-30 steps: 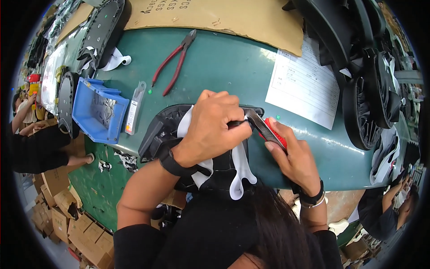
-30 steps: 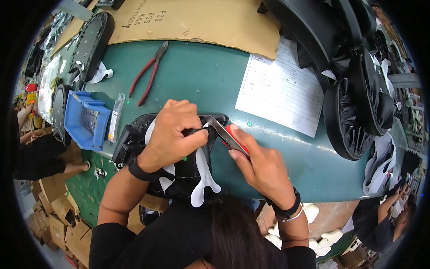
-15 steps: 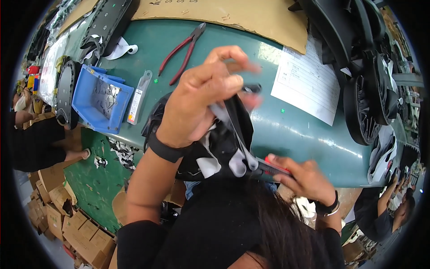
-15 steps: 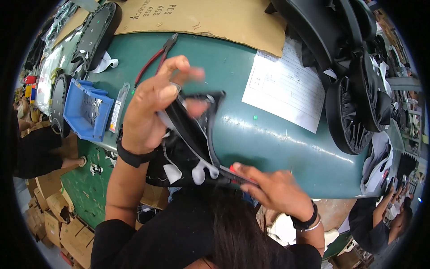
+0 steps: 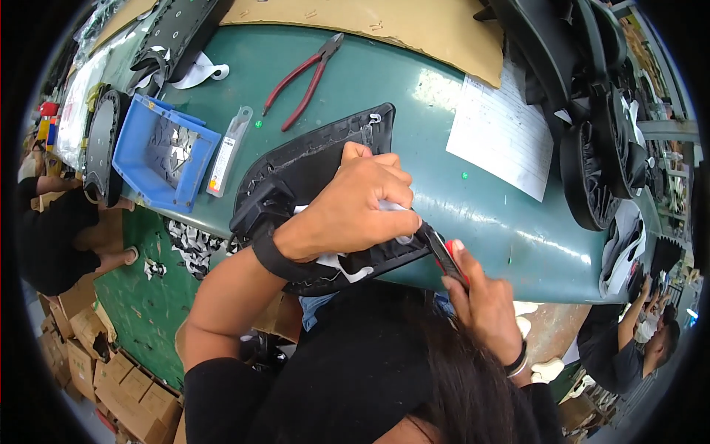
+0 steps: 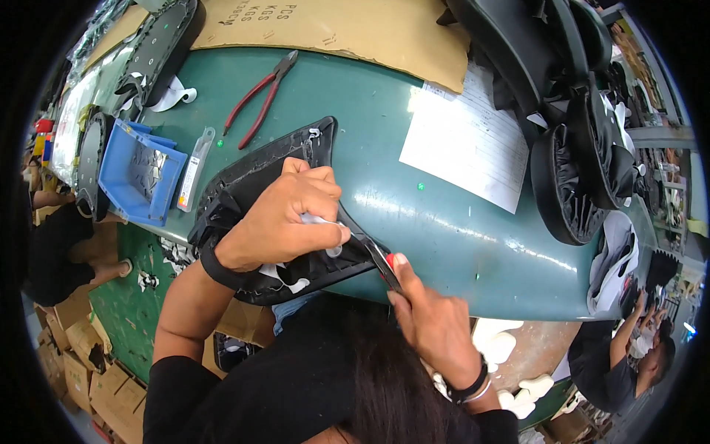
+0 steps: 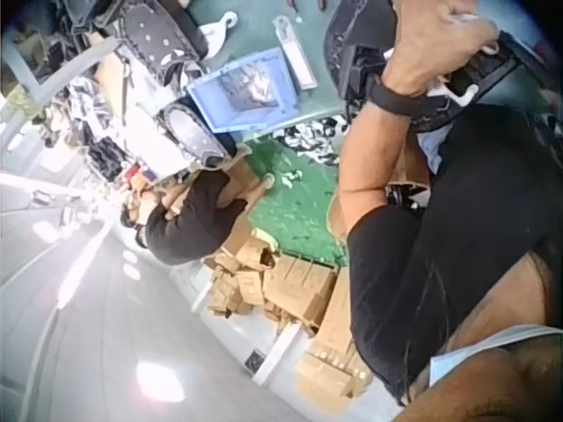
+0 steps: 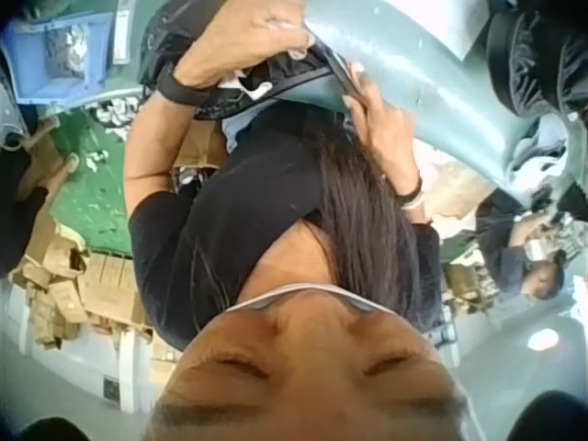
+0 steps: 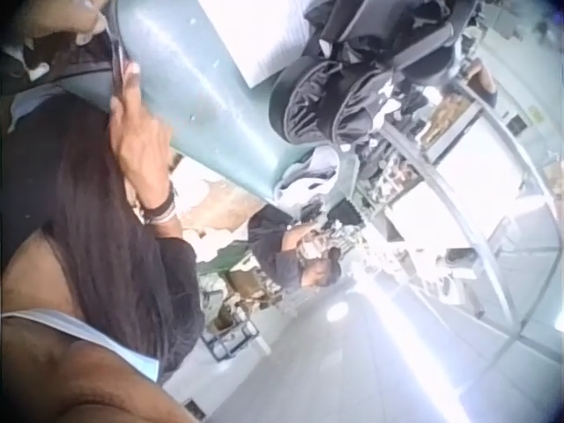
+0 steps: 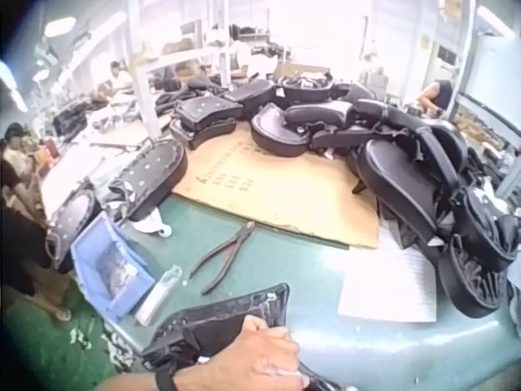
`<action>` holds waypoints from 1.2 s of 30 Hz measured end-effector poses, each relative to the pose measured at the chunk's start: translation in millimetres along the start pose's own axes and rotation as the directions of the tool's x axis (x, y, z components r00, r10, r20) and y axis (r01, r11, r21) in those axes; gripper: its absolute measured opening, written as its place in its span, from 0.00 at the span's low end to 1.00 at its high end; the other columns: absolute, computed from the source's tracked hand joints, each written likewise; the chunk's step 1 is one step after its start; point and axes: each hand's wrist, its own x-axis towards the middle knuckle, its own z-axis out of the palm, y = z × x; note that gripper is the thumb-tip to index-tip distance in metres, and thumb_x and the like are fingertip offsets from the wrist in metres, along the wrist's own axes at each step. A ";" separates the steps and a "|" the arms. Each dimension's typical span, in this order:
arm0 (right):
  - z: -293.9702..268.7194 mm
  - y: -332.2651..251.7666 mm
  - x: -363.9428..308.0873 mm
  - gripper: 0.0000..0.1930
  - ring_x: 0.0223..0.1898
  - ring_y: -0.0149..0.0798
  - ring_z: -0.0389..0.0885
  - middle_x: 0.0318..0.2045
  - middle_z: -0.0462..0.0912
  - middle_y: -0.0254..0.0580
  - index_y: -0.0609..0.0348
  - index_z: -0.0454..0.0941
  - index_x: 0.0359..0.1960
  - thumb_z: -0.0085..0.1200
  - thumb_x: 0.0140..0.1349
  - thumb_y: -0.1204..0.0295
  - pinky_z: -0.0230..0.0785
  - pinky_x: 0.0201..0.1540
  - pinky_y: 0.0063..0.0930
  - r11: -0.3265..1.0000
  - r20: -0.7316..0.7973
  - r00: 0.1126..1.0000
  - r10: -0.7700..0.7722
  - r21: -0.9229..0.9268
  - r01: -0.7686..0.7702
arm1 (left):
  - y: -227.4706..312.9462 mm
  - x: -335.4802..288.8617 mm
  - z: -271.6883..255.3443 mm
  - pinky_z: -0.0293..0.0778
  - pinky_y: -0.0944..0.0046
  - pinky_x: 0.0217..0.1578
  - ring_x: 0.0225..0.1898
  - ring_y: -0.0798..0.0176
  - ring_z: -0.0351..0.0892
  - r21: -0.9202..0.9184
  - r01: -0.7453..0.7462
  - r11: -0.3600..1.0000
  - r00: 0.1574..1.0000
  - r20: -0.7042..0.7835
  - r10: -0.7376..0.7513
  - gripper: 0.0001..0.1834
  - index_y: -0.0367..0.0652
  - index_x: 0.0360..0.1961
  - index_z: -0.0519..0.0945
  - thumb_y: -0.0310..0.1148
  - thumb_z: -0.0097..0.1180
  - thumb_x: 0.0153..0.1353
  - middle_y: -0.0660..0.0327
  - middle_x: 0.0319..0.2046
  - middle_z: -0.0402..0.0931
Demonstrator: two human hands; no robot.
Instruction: The person trims excess material from black padded seat components using a utility knife, discarding the material scraps into a bin.
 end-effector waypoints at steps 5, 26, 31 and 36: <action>14.4 -14.7 -18.2 0.28 0.30 0.56 0.81 0.29 0.82 0.53 0.61 0.69 0.60 0.62 0.57 0.74 0.71 0.32 0.45 0.992 -0.189 0.977 0.103 0.096 -0.086 | 2.6 3.8 -1.9 0.52 0.66 0.40 0.25 0.68 0.60 -0.216 0.076 0.973 0.994 -0.055 -0.090 0.15 0.44 0.10 0.70 0.29 0.62 0.47 0.68 0.13 0.57; -5.4 20.2 28.1 0.27 0.14 0.43 0.70 0.15 0.68 0.38 0.48 0.74 0.60 0.63 0.57 0.69 0.60 0.18 0.36 0.996 0.004 0.996 -0.092 0.000 0.092 | 4.8 -16.2 9.6 0.51 0.57 0.39 0.21 0.65 0.59 0.275 -0.075 0.959 0.996 -0.030 0.087 0.20 0.49 0.08 0.64 0.33 0.65 0.44 0.69 0.10 0.61; -6.1 21.0 20.3 0.28 0.14 0.43 0.71 0.16 0.69 0.38 0.47 0.73 0.61 0.63 0.56 0.69 0.61 0.18 0.36 0.991 -0.001 0.992 -0.128 -0.040 0.128 | 4.1 -15.7 12.4 0.50 0.58 0.39 0.21 0.65 0.59 0.247 -0.081 0.965 0.996 -0.013 0.087 0.19 0.49 0.08 0.64 0.32 0.64 0.44 0.69 0.10 0.60; -18.3 -2.8 22.6 0.30 0.20 0.50 0.75 0.20 0.75 0.42 0.58 0.71 0.60 0.64 0.52 0.76 0.67 0.24 0.40 0.974 0.189 0.980 -0.061 -0.204 0.100 | -1.0 -18.2 9.1 0.52 0.62 0.35 0.20 0.69 0.58 0.161 -0.016 0.987 0.993 -0.111 0.034 0.15 0.48 0.11 0.68 0.31 0.63 0.44 0.71 0.12 0.60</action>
